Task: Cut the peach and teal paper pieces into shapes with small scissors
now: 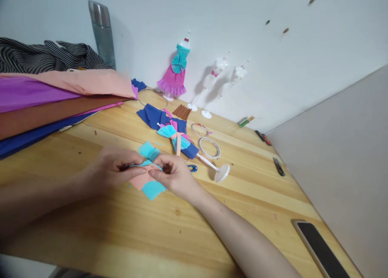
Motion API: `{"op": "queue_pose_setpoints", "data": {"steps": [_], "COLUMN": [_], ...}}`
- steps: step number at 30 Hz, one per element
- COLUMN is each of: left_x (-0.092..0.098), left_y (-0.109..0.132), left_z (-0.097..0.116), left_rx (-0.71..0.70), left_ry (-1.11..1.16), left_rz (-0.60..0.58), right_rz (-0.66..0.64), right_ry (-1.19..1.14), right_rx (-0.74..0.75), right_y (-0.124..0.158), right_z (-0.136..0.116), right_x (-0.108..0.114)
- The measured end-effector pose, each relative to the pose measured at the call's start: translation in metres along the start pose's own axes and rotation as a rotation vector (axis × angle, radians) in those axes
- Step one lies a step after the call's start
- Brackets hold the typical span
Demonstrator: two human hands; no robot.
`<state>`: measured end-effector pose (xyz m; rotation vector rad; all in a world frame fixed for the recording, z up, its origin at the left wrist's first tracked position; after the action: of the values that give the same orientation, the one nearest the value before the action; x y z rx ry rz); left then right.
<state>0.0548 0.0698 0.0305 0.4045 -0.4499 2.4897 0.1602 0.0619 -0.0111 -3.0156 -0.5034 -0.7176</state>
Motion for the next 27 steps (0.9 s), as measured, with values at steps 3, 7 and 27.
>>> {"op": "queue_pose_setpoints", "data": {"steps": [3, 7, 27], "left_x": [0.001, 0.015, 0.0], "left_y": [0.001, -0.003, 0.002], "left_z": [0.003, -0.018, -0.046], "left_rx": [-0.033, 0.126, 0.388], "left_ry": [0.018, 0.324, 0.631], "left_rz": [0.017, 0.171, 0.098], "right_rz": [0.032, 0.022, 0.053], "right_ry": [0.021, -0.062, -0.373], "right_rx": [0.04, 0.062, -0.257], "right_y": [0.001, 0.003, 0.005], "right_z": [-0.005, -0.008, 0.028], "right_x": [0.004, 0.007, -0.002]}}
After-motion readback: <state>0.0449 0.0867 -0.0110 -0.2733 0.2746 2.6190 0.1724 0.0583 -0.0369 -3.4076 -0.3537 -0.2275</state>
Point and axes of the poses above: each hand's wrist, its own y-axis away from the middle knuckle, its own x-axis out of the back of the hand, z = x × y, the point moved 10 cm from there along -y, towards the middle knuckle, and after that the axes turned 15 degrees about y, right-handed, at the moved point
